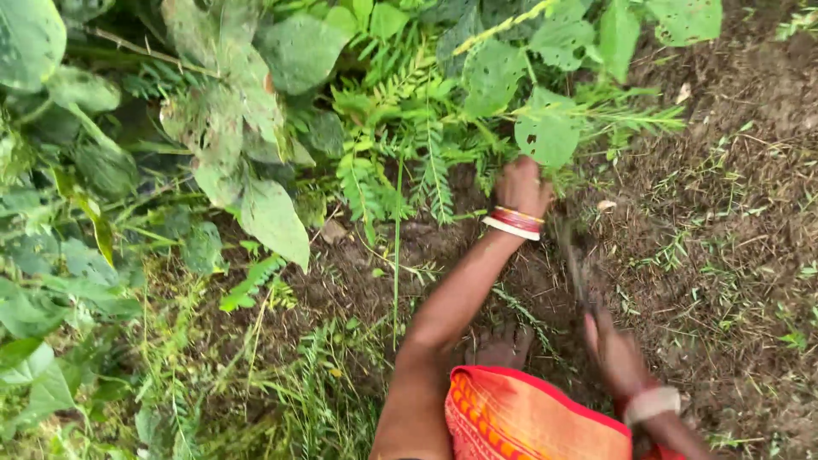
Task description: Weeding an agricultural field or harvesting small plants using a sickle.
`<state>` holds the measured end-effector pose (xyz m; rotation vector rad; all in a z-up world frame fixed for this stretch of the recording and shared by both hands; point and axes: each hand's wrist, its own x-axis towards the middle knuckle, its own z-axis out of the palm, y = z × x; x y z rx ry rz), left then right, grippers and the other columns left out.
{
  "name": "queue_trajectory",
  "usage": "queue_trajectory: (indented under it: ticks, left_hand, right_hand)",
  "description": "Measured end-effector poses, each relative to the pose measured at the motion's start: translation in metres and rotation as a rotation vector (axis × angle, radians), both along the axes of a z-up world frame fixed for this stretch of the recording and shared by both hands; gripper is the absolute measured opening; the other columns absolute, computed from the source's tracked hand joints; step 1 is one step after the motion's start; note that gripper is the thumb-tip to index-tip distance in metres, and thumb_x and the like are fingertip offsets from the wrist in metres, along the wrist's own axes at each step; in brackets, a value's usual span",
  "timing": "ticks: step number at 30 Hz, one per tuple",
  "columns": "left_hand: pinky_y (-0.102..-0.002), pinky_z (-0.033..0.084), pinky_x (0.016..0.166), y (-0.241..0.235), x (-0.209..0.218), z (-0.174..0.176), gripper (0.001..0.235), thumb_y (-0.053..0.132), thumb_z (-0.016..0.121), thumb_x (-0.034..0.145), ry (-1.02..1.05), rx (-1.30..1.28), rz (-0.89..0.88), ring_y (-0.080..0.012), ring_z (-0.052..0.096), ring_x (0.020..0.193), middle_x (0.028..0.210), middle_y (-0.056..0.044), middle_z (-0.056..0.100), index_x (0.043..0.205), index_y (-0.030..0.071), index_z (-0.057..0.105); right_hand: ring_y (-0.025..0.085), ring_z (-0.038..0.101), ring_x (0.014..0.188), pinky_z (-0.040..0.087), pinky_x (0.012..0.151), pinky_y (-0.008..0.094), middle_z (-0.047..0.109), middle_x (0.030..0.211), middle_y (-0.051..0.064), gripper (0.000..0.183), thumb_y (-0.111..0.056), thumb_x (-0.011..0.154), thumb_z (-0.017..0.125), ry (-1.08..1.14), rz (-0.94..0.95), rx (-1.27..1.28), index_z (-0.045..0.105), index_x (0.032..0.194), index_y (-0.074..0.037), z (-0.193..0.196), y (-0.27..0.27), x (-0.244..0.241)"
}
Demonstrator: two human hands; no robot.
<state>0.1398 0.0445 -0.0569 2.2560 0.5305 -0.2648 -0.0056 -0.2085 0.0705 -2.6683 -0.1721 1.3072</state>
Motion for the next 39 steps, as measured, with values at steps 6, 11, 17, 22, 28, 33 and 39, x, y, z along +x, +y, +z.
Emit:
queue_trajectory:
  ticks: [6,11,17,22,28,33,39]
  left_hand:
    - [-0.047,0.056,0.079,0.017,-0.032,-0.003,0.021,0.023,0.064,0.096,-0.287,-0.048,0.194,-0.0347,0.068,0.082,0.089,-0.017,0.069,0.110,0.008,0.069]
    - [-0.039,0.055,0.061,0.004,-0.067,0.015,0.027,0.021,0.050,0.110,-0.072,-0.228,0.166,-0.0257,0.062,0.060,0.069,-0.013,0.062,0.128,0.014,0.069]
    - [-0.039,0.054,0.053,-0.027,-0.052,0.147,0.033,0.015,0.063,0.091,-0.652,-0.190,-0.312,-0.0274,0.067,0.063,0.085,-0.013,0.069,0.123,0.013,0.057]
    - [-0.041,0.053,0.048,-0.098,-0.046,0.094,0.037,0.009,0.057,0.094,-0.458,-0.204,-0.610,-0.0288,0.070,0.065,0.096,-0.014,0.072,0.130,0.012,0.051]
    - [-0.045,0.056,0.063,-0.031,0.016,0.003,0.045,0.004,0.069,0.083,-0.132,0.016,-0.134,-0.0311,0.068,0.074,0.091,-0.017,0.068,0.127,0.000,0.056]
    - [-0.051,0.052,0.090,-0.071,0.077,-0.069,0.087,0.023,0.084,0.063,-0.408,-0.161,0.069,-0.0379,0.060,0.104,0.123,-0.028,0.058,0.137,-0.007,0.049]
    - [-0.070,0.038,0.101,-0.096,0.106,-0.083,0.067,0.033,0.074,0.087,-0.214,-0.475,0.264,-0.0589,0.046,0.120,0.136,-0.043,0.043,0.143,0.007,0.048]
  right_hand:
    - [0.038,0.063,0.052,0.048,0.049,0.051,0.061,0.063,0.023,0.036,-0.037,0.110,0.042,-0.202,-0.041,0.062,0.056,0.107,-0.004,-0.005,-0.024,0.018]
    - [0.044,0.062,0.057,0.052,0.061,0.056,0.061,0.059,0.025,0.044,-0.035,0.110,0.039,-0.289,0.019,0.114,0.052,0.128,0.003,0.012,0.010,0.071]
    - [0.040,0.068,0.056,0.054,0.077,0.056,0.064,0.057,0.023,0.043,-0.033,0.110,0.035,-0.155,-0.238,0.213,0.053,0.129,0.000,0.029,0.020,0.059]
    - [0.042,0.066,0.062,0.054,0.069,0.057,0.064,0.064,0.023,0.040,-0.034,0.109,0.036,-0.083,-0.323,0.059,0.056,0.119,-0.001,0.009,-0.039,-0.016]
    - [0.029,0.060,0.047,0.049,0.044,0.044,0.059,0.059,0.014,0.045,-0.035,0.112,0.026,-0.039,-0.529,0.112,0.055,0.113,0.000,0.046,0.009,0.058]
    - [0.023,0.048,0.038,0.044,0.031,0.040,0.050,0.052,0.006,0.040,-0.036,0.106,0.028,0.130,-0.650,0.194,0.048,0.125,-0.008,0.100,0.081,0.155]
    - [0.024,0.050,0.040,0.043,0.034,0.038,0.046,0.051,0.007,0.043,-0.038,0.110,0.029,0.110,-0.390,0.032,0.052,0.119,-0.003,0.055,0.050,0.142]
